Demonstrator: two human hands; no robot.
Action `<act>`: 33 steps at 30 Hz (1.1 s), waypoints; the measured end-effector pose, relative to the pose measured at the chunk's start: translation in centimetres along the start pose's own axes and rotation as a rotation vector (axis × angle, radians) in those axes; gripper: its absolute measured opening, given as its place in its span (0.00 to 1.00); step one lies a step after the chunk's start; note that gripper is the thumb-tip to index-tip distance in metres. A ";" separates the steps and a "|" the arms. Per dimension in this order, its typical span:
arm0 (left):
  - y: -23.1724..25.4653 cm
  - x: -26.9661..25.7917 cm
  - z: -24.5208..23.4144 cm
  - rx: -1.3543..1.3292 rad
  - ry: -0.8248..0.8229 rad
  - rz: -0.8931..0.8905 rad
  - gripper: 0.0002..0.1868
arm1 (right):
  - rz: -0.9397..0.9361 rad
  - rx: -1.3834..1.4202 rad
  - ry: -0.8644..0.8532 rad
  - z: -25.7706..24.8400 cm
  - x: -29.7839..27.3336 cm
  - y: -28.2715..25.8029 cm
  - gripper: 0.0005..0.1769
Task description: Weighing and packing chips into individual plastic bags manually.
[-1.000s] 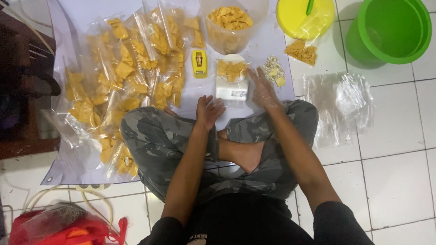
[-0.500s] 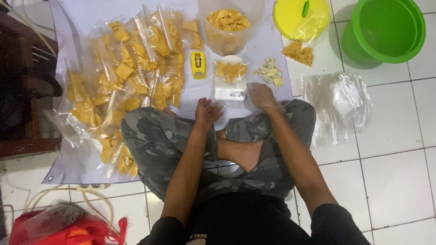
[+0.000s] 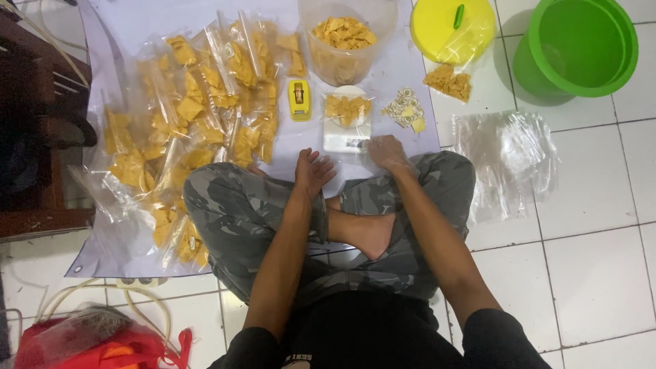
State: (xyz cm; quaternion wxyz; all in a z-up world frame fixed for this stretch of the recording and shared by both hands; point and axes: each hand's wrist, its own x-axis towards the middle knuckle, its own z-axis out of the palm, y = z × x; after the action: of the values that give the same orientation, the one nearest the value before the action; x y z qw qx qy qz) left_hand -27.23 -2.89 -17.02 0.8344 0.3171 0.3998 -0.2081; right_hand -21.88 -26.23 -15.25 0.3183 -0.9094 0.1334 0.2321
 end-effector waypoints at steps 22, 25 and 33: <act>1.5 -7.7 4.3 0.128 -0.358 -0.088 0.51 | -0.363 0.452 -0.136 -10.6 -10.7 -10.6 0.26; 0.8 -7.0 4.7 -0.062 -0.521 -0.089 0.50 | -0.573 0.717 -0.266 -12.8 -14.1 -12.6 0.22; 0.5 -5.9 6.1 0.089 -0.740 0.188 0.29 | -0.481 1.191 -0.514 -12.0 -8.8 -8.0 0.07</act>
State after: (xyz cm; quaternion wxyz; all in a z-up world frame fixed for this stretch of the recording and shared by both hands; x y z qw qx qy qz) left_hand -27.11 -6.20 -9.22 0.9232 0.2917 0.0316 -0.2482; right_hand -22.25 -27.00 1.63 0.8275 -0.5004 -0.0468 0.2504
